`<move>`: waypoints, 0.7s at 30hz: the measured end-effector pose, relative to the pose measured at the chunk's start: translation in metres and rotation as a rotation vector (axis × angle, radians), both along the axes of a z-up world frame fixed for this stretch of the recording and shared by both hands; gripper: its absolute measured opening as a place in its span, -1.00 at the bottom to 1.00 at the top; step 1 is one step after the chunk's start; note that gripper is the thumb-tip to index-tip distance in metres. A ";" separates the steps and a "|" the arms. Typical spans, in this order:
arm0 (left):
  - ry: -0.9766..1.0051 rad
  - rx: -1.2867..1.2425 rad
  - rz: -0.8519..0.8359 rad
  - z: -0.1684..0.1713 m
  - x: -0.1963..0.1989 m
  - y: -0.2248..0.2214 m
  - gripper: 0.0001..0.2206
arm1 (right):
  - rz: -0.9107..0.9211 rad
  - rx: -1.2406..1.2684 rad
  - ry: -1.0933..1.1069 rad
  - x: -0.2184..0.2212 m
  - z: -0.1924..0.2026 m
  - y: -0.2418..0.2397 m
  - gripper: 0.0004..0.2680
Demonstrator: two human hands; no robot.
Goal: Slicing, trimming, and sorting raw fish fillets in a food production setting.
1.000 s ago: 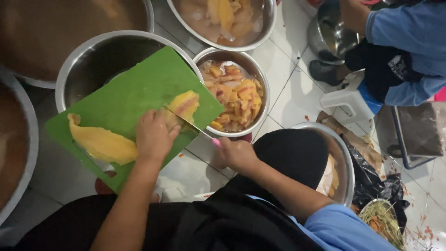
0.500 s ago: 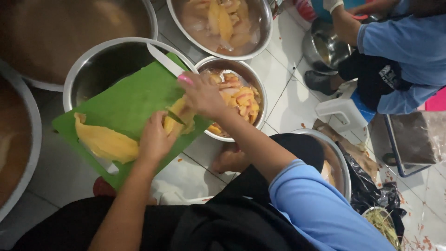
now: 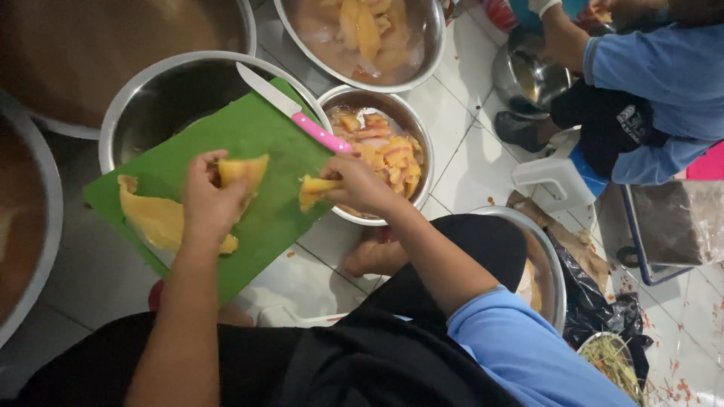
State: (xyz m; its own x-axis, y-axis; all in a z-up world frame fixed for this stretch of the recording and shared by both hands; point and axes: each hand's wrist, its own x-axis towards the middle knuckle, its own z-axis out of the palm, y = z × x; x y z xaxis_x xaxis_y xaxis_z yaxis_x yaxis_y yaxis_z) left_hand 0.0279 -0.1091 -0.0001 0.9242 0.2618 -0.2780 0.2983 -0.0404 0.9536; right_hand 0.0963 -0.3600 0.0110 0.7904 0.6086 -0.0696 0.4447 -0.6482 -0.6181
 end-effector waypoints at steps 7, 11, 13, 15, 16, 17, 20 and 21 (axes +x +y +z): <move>-0.217 -0.505 0.110 -0.049 0.011 -0.048 -0.58 | -0.226 0.998 0.613 -0.020 -0.022 0.028 -0.78; -0.214 -0.601 0.096 -0.063 0.014 -0.061 -0.59 | -0.404 1.189 0.802 -0.029 -0.016 0.040 -0.80; -0.224 -0.537 -0.035 -0.051 0.008 -0.063 -0.53 | -0.508 1.257 1.021 -0.023 -0.044 0.035 -0.77; -0.249 -0.419 -0.154 -0.045 0.003 -0.054 -0.51 | -0.531 1.244 1.029 -0.019 -0.049 0.022 -0.77; -0.276 -0.300 -0.267 -0.042 0.001 -0.049 -0.49 | -0.549 1.226 1.038 -0.017 -0.051 0.016 -0.77; -0.274 -0.299 -0.265 -0.029 -0.002 -0.042 -0.49 | -0.549 1.226 1.042 -0.014 -0.043 0.005 -0.77; -0.350 -0.092 -0.318 0.022 -0.008 -0.016 -0.52 | -0.623 1.199 0.894 0.005 -0.022 -0.028 -0.78; -0.084 0.263 -0.332 0.048 -0.010 -0.007 -0.54 | -0.770 1.155 0.847 0.015 -0.016 -0.041 -0.77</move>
